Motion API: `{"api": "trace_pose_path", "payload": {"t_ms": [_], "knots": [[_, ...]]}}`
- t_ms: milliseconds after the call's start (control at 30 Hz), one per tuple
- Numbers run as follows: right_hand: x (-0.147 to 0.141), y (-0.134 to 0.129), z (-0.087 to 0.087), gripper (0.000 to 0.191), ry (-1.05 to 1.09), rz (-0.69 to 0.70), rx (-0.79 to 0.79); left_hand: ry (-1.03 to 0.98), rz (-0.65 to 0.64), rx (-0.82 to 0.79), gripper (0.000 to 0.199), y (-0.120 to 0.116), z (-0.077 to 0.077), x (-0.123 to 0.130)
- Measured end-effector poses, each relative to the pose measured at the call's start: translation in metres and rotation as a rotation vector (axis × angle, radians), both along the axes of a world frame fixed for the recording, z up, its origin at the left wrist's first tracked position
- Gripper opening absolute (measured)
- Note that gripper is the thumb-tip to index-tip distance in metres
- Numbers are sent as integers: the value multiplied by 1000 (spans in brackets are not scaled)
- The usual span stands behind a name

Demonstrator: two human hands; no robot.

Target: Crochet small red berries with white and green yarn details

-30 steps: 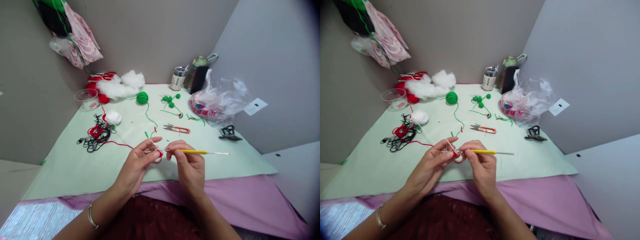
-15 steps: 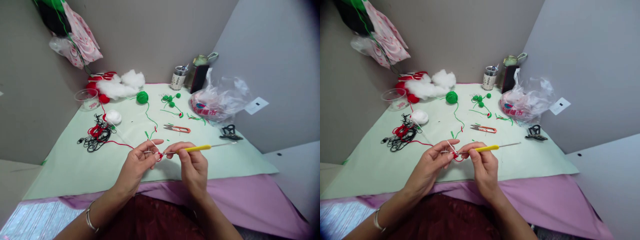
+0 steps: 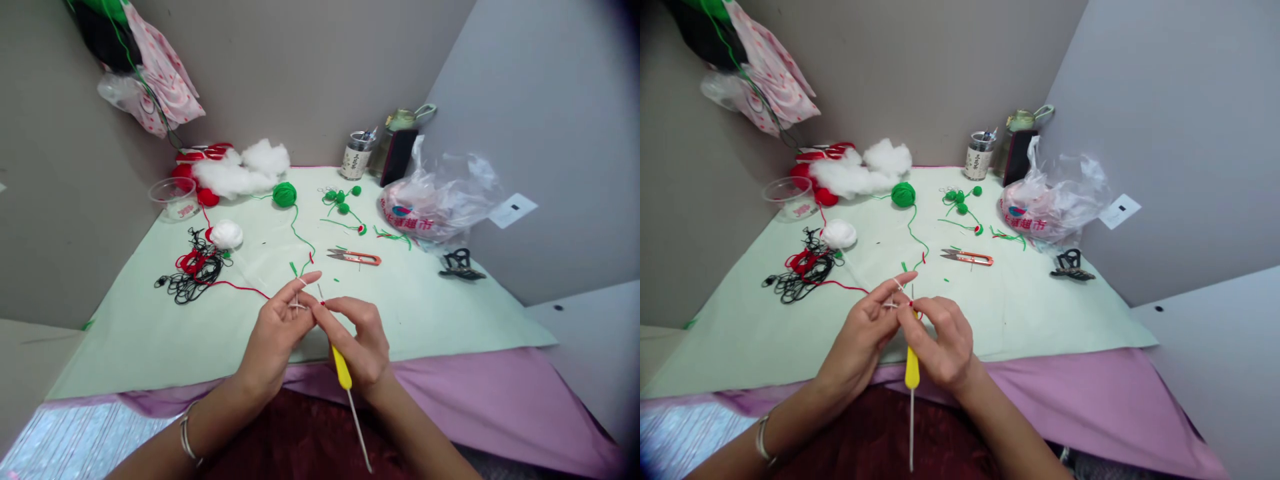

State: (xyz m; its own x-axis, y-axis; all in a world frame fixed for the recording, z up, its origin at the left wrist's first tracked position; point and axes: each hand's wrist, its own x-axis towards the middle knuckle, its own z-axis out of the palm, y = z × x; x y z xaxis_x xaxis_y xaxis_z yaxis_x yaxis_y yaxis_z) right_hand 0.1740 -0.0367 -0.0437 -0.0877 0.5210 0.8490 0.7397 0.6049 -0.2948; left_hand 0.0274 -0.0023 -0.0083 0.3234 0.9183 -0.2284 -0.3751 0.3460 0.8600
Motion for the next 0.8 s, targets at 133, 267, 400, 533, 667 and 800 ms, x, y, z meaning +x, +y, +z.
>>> {"api": "trace_pose_path", "payload": {"t_ms": [133,267,400,533,667,800], "knots": [[1,2,7,31,316,80,-119,-179,-98,-203,43,9,2,-5],[2,5,20,22,671,207,-285,-92,-84,-127,43,12,3,-9],[1,8,20,18,608,243,-307,-35,-101,-36,40,6,3,-4],[1,4,11,27,322,119,-181,-52,-53,-24,44,5,0,-1],[5,2,11,29,307,99,-136,-199,-149,-205,36,10,-2,-3],[6,7,18,22,716,214,-304,-223,-120,-172,29,11,-2,-6]]}}
